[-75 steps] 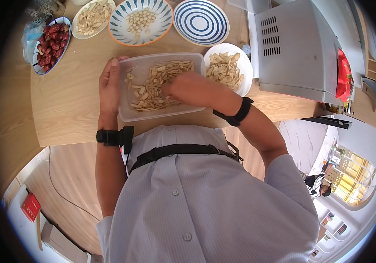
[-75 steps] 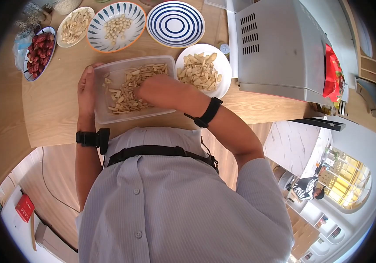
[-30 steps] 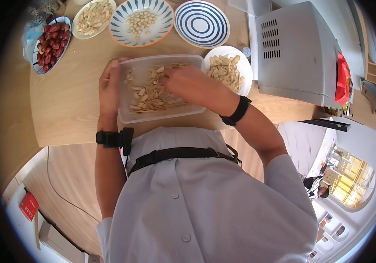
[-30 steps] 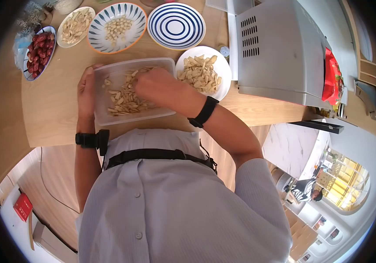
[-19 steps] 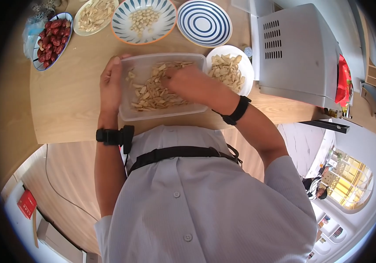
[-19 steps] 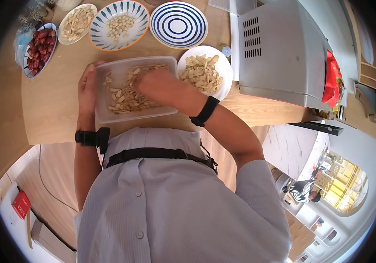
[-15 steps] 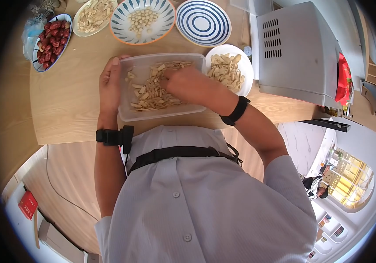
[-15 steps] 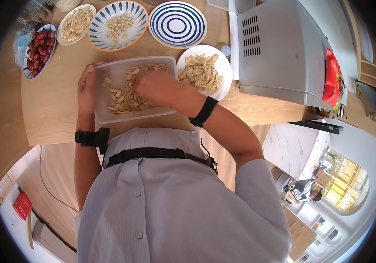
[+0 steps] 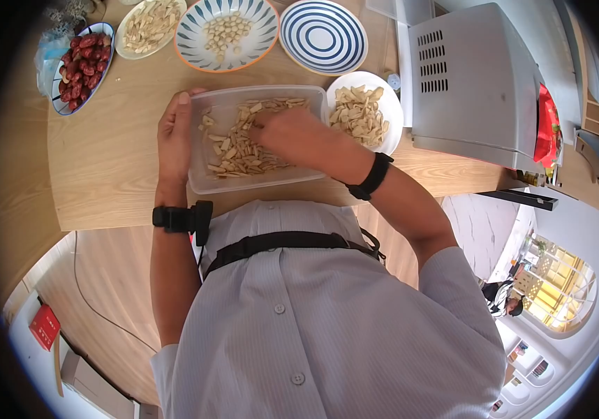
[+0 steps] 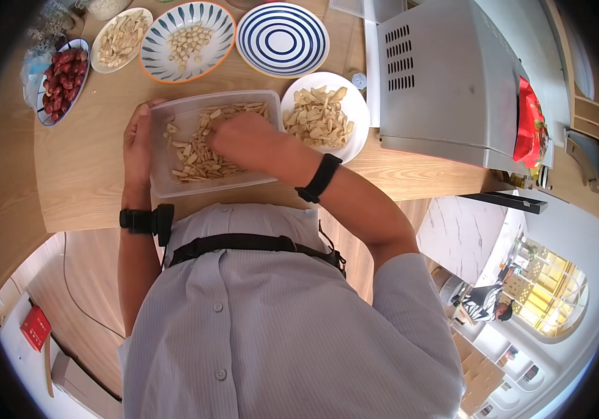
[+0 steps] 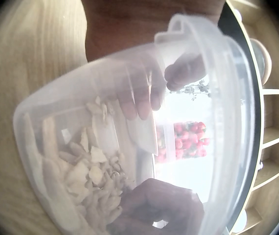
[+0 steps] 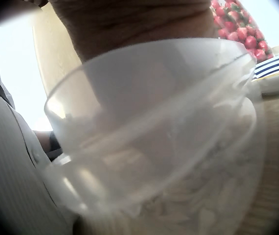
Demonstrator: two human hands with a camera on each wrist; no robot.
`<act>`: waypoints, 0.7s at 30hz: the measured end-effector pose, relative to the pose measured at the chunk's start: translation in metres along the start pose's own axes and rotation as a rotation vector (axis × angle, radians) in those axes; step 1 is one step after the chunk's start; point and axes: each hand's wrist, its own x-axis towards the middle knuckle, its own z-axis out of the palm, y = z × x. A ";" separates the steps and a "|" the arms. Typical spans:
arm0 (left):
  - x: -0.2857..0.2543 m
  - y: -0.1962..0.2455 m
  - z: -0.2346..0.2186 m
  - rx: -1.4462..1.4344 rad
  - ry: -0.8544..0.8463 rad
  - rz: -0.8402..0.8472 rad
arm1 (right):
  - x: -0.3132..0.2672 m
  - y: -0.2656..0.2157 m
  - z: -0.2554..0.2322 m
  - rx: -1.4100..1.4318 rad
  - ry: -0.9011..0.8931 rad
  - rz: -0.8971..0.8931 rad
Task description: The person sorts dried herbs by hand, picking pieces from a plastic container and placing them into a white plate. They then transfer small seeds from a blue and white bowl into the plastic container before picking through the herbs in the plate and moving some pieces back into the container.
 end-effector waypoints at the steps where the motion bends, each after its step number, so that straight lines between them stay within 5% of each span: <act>1: 0.000 0.000 0.000 0.003 -0.001 0.000 | 0.000 0.001 0.000 0.007 -0.002 -0.002; 21: 0.001 -0.003 -0.003 0.023 -0.018 -0.001 | 0.006 -0.006 -0.004 -0.016 -0.111 0.071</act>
